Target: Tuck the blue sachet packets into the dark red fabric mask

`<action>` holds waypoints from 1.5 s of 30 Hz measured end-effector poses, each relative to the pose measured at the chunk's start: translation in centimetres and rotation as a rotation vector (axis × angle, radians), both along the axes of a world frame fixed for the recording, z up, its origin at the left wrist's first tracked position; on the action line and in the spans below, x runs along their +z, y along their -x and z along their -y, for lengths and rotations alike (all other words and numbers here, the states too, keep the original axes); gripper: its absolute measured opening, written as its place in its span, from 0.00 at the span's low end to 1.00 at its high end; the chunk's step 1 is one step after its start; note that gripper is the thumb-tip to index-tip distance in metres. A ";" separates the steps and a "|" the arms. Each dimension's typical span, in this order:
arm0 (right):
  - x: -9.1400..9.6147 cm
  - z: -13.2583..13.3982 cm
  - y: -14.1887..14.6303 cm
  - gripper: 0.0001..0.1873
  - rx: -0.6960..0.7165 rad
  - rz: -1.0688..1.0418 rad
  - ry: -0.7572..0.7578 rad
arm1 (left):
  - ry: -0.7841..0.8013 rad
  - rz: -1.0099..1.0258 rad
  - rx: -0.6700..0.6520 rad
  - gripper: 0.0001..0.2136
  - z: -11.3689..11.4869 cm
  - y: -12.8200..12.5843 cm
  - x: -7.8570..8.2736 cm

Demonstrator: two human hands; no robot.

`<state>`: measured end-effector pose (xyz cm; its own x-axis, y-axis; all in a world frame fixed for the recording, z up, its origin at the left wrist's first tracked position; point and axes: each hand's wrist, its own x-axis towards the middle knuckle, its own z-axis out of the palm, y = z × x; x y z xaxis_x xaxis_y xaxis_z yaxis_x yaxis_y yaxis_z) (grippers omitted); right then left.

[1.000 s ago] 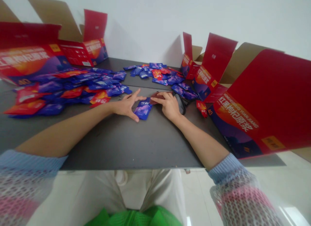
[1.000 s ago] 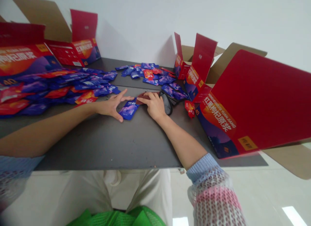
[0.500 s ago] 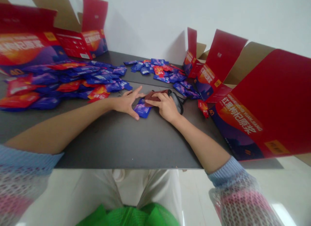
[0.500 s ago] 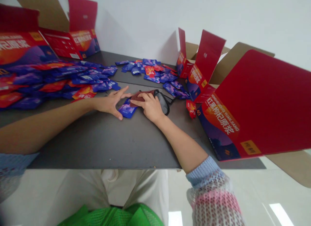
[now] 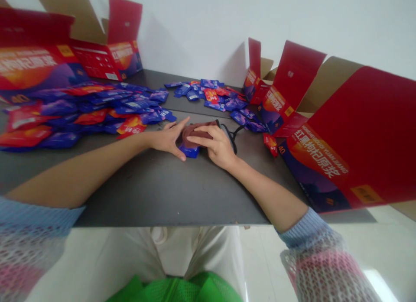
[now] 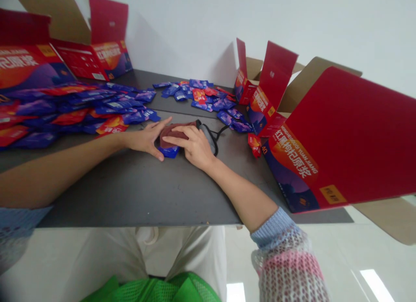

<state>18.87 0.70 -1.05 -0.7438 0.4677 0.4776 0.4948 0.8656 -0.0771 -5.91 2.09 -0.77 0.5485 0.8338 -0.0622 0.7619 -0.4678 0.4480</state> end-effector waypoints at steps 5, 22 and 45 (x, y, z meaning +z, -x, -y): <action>0.5 0.9 0.6 0.30 0.085 0.233 -0.008 | -0.037 0.089 -0.033 0.77 0.0 -0.3 -0.4; 0.0 -1.4 -0.8 0.27 -0.206 0.085 0.052 | -0.021 0.031 -0.041 0.74 -0.1 0.2 -0.3; 0.2 -0.6 -0.1 0.25 -0.190 0.137 0.077 | -0.046 0.091 -0.018 0.79 -0.5 0.4 -1.1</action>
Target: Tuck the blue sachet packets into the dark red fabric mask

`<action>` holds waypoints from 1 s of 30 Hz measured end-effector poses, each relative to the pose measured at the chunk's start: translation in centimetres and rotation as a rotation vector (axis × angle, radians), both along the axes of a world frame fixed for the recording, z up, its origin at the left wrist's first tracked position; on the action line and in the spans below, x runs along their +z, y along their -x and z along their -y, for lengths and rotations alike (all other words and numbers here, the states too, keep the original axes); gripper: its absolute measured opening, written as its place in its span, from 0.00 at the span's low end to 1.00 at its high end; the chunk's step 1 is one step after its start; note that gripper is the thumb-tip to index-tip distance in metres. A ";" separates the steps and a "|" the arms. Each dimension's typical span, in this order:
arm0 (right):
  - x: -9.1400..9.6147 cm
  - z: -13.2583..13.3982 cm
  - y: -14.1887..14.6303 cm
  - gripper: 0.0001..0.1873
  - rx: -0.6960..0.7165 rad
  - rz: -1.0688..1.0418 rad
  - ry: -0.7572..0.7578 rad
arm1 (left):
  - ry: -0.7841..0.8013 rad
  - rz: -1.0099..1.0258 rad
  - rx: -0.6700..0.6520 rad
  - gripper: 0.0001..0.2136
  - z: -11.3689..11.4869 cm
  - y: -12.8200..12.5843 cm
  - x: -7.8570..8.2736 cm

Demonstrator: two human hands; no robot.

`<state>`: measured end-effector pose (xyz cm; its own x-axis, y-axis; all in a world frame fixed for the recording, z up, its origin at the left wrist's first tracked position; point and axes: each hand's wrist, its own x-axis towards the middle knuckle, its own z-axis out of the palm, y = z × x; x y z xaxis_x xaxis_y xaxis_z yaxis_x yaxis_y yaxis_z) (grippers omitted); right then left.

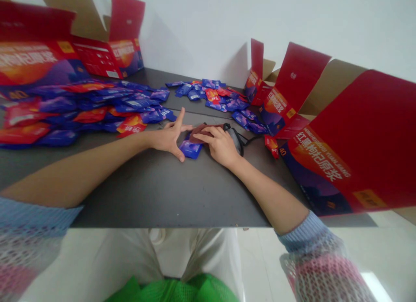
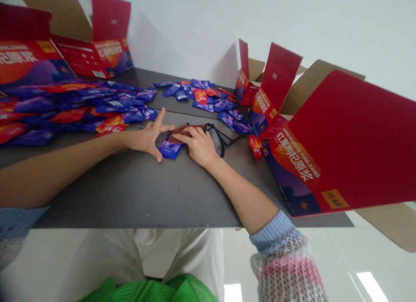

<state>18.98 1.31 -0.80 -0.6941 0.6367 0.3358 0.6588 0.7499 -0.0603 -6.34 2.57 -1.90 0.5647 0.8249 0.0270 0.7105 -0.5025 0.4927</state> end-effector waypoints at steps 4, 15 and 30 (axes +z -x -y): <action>0.0 0.1 -0.1 0.25 -0.050 0.004 -0.011 | 0.009 -0.019 -0.017 0.77 0.0 0.1 0.1; -0.6 0.2 0.1 0.22 0.239 -0.245 0.055 | 0.060 -0.056 0.005 0.77 0.0 0.0 0.5; -0.2 0.6 0.5 0.22 0.203 -0.106 0.044 | 0.099 -0.130 0.011 0.75 0.9 -0.9 1.9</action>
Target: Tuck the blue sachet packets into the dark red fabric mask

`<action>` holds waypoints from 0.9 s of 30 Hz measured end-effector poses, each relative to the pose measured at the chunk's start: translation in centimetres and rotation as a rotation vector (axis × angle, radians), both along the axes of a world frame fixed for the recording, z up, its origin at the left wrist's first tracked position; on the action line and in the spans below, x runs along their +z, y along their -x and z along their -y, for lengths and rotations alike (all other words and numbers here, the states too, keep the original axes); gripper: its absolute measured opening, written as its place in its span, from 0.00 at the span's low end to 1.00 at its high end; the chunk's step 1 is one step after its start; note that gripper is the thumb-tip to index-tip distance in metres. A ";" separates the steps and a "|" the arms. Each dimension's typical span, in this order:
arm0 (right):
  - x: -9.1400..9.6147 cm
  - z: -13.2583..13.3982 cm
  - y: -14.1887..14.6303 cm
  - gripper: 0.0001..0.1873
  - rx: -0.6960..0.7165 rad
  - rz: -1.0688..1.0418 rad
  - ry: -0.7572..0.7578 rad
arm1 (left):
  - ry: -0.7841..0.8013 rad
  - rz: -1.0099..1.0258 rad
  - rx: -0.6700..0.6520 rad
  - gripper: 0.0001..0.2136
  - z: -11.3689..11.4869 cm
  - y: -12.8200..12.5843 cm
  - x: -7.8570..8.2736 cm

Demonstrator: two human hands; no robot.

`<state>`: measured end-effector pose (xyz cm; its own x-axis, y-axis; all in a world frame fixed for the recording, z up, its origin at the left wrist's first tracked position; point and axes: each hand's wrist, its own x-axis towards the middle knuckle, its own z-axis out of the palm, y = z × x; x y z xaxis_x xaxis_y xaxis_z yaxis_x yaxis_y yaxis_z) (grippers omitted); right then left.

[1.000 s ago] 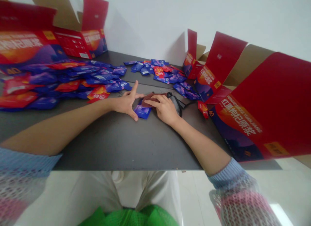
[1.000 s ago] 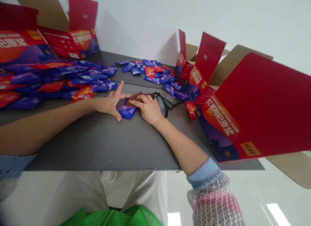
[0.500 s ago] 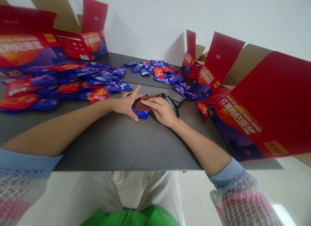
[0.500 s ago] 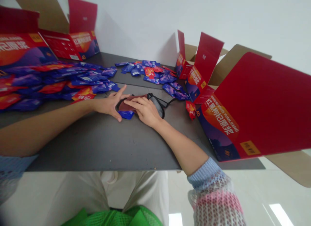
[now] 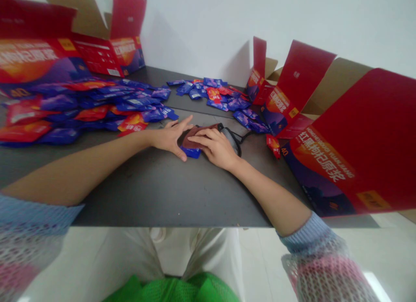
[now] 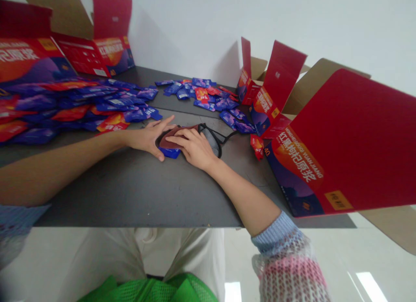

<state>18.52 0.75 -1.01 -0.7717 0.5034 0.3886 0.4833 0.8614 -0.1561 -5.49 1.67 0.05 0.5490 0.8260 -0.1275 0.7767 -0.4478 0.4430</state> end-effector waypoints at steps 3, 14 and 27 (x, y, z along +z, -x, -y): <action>-0.1 -0.5 -0.2 0.21 -0.046 -0.005 -0.013 | -0.023 0.025 -0.037 0.74 -0.3 0.2 -0.3; -0.3 -2.7 -1.7 0.22 -0.241 0.019 -0.022 | -0.036 0.028 -0.044 0.72 -0.6 0.5 -0.8; 0.2 -1.5 -1.2 0.21 -0.268 0.065 -0.043 | -0.041 0.064 -0.059 0.73 -0.8 0.5 -1.0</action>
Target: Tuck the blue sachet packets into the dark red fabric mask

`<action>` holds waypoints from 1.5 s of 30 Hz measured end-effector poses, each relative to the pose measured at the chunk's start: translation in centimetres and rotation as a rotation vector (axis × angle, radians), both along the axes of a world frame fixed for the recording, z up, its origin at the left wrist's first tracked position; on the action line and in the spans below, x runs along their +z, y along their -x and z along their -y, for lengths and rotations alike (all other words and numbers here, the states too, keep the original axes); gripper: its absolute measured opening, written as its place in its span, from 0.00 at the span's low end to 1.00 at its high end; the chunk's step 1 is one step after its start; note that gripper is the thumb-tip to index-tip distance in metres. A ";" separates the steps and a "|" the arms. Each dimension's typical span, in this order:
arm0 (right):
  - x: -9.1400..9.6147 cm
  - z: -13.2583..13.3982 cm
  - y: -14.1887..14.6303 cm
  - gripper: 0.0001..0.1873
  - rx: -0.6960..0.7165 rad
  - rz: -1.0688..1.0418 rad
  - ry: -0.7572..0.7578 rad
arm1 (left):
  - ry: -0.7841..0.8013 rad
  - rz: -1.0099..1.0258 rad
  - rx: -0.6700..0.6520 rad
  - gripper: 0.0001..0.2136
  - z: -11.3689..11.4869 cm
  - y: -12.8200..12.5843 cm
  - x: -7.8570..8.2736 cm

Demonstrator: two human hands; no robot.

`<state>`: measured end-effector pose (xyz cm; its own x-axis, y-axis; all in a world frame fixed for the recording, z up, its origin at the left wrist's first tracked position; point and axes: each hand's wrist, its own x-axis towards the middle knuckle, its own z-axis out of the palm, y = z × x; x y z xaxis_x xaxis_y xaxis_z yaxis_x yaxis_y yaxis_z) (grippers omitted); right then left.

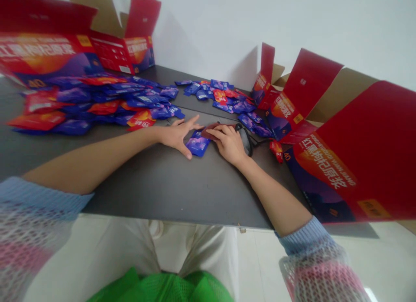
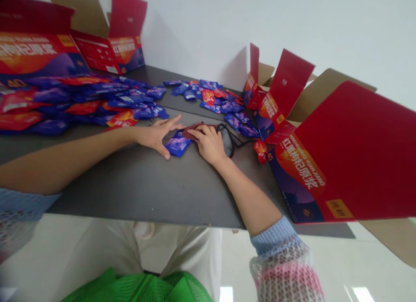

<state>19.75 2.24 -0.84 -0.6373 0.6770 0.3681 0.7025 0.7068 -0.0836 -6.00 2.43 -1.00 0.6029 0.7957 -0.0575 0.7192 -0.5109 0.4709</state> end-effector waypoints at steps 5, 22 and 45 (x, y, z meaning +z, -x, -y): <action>0.0 0.0 -0.1 0.21 -0.010 0.005 -0.005 | -0.026 0.030 -0.020 0.72 -0.3 0.3 -0.5; 0.7 2.2 1.1 0.23 0.260 0.157 -0.097 | 0.009 -0.004 0.023 0.72 -0.2 0.0 -0.5; 0.8 3.1 1.8 0.22 0.361 0.145 -0.114 | -0.032 -0.027 0.052 0.73 0.1 0.0 -0.1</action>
<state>18.00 -0.87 -0.04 -0.8776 0.3601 0.3165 0.4060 0.9093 0.0910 -6.03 2.34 -1.13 0.5592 0.8277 -0.0465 0.7572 -0.4871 0.4352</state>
